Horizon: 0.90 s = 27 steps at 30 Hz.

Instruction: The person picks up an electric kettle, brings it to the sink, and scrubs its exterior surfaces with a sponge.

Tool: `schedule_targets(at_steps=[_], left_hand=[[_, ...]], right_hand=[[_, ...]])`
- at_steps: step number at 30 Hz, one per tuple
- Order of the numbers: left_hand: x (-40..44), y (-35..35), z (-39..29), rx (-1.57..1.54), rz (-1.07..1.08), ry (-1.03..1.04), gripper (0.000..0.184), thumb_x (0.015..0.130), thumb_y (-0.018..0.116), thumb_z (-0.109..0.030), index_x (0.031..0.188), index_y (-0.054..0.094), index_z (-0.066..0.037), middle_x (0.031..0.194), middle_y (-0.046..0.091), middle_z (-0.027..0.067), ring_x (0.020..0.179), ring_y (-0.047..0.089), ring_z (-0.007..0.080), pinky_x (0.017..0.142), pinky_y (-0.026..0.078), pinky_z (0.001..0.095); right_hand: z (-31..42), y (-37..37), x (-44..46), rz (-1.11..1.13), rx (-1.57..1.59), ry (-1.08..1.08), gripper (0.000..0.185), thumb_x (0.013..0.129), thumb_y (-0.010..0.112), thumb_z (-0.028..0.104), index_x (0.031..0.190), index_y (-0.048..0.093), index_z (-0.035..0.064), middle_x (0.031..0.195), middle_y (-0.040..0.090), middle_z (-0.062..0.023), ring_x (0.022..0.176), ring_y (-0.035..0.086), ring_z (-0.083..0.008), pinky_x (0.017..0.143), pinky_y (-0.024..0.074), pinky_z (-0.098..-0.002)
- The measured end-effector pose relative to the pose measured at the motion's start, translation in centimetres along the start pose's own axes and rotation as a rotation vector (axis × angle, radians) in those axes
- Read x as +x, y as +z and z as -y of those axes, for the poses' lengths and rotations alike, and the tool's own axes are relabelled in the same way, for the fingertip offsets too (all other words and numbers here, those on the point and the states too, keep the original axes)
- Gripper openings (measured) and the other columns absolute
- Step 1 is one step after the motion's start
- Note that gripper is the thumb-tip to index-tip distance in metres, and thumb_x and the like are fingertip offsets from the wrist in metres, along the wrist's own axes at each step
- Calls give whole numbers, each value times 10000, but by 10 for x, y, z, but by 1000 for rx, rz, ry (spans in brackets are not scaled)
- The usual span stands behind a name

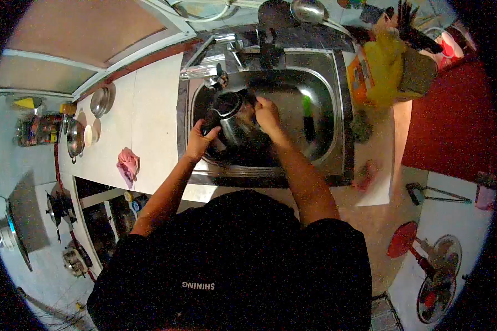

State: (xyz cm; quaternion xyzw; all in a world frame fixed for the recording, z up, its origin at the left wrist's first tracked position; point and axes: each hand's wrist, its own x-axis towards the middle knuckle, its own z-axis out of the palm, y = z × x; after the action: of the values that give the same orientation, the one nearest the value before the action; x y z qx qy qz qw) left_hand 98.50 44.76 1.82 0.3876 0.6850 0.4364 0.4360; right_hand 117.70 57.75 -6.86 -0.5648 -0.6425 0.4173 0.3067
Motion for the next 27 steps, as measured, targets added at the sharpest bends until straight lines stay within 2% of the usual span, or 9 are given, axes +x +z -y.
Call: schedule_targets(at_steps=[3, 7, 10, 13, 15, 17, 20, 23, 27], left_hand=[[-6, -11, -10, -10, 101, -27, 421, 779, 729, -202, 1079, 522, 9, 817, 593, 31, 662, 520, 74, 557, 436, 218], [-8, -16, -16, 102, 209, -5, 417, 776, 735, -176, 1086, 521, 2, 889, 599, 36, 802, 546, 99, 688, 473, 238], [-11, -22, -17, 115, 248, -70, 439, 755, 756, -175, 1081, 519, 0, 888, 595, 30, 817, 530, 98, 714, 463, 237], [-9, -26, -13, 217, 365, -24, 614, 760, 752, -190, 1224, 423, 41, 1014, 610, 94, 914, 570, 158, 811, 467, 263], [-6, -30, -18, 380, 390, 43, 545, 734, 770, -195, 1129, 481, 46, 952, 611, 98, 866, 563, 157, 775, 467, 281], [-7, -32, -31, 434, 363, 110, 380, 720, 777, -198, 978, 575, -4, 803, 603, 60, 734, 541, 118, 677, 461, 284], [-6, -34, -35, 478, 370, 208, 342, 719, 766, -194, 937, 581, -6, 763, 606, 101, 696, 578, 189, 660, 466, 301], [0, -32, -11, 435, 398, 365, 313, 734, 743, -196, 908, 572, 0, 774, 607, 144, 699, 595, 298, 639, 472, 320], [-20, -22, -39, 948, 307, 619, 359, 636, 727, -116, 942, 554, -42, 860, 592, 140, 789, 559, 337, 738, 442, 392]], right_hand=[[30, -16, -17, 11, 343, -22, 257, 849, 535, 113, 1071, 617, 12, 987, 643, -189, 911, 620, -280, 790, 472, -345], [-12, -7, -1, 242, 270, 128, 274, 852, 587, 147, 1089, 615, 13, 987, 662, -135, 879, 614, -209, 793, 468, -313], [7, -12, -2, 136, 813, 92, 264, 869, 572, 149, 1094, 623, 22, 996, 667, -80, 872, 602, -178, 792, 467, -300], [-4, -18, -2, 409, 598, 223, 326, 876, 455, 50, 1179, 557, -15, 1100, 608, -65, 1004, 544, -150, 910, 406, -268], [0, -23, -3, 450, 452, 399, 328, 878, 468, 58, 1186, 559, -9, 1088, 618, -74, 1000, 552, -155, 912, 409, -269], [9, -30, 2, 477, 535, 381, 313, 879, 504, 76, 1172, 570, -11, 1075, 625, -77, 989, 558, -158, 895, 421, -278], [13, -44, 15, 609, 494, 110, 293, 859, 576, 103, 1128, 601, -10, 1045, 634, -70, 962, 566, -156, 876, 429, -277], [8, -66, 27, 768, 511, 134, 311, 831, 634, 125, 1110, 611, -11, 1048, 635, -68, 955, 569, -148, 870, 428, -273], [6, -85, 20, 609, 311, -32, 275, 823, 624, 79, 1084, 615, -9, 1031, 640, -62, 934, 574, -133, 838, 448, -279]])
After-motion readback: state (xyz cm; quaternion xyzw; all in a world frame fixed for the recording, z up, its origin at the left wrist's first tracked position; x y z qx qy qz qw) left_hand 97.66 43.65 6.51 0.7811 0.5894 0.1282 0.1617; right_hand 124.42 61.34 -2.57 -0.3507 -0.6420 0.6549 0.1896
